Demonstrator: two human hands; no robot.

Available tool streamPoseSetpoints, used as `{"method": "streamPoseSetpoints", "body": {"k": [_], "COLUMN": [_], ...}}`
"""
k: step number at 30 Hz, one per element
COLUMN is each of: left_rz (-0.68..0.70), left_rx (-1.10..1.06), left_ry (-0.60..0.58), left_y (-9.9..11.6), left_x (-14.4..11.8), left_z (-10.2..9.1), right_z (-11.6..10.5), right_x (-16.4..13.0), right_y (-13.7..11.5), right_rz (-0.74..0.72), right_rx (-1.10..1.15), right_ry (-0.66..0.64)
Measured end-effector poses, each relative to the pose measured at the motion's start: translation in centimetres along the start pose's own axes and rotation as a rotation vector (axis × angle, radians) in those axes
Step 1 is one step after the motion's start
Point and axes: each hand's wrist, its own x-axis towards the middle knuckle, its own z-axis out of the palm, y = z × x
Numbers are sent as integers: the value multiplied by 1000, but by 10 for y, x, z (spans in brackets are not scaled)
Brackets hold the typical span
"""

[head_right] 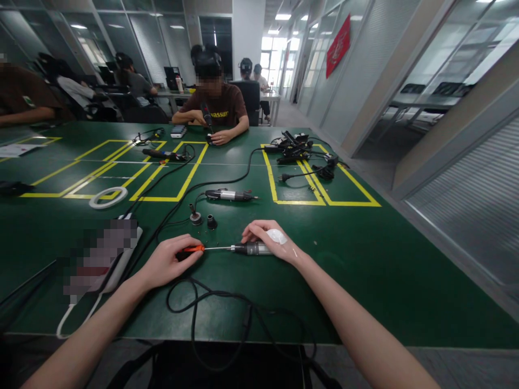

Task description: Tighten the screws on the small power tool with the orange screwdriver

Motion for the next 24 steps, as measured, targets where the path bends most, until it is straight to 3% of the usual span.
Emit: {"method": "streamPoseSetpoints", "body": {"k": [24], "left_rz": [-12], "left_rx": [-96], "left_ry": [49], "left_y": [2], "left_x": [1], "left_z": [-3], "right_z": [9], "right_x": [-5], "right_y": [-4], "right_rz": [-75], "right_rx": [-107], "right_ry": [43]}}
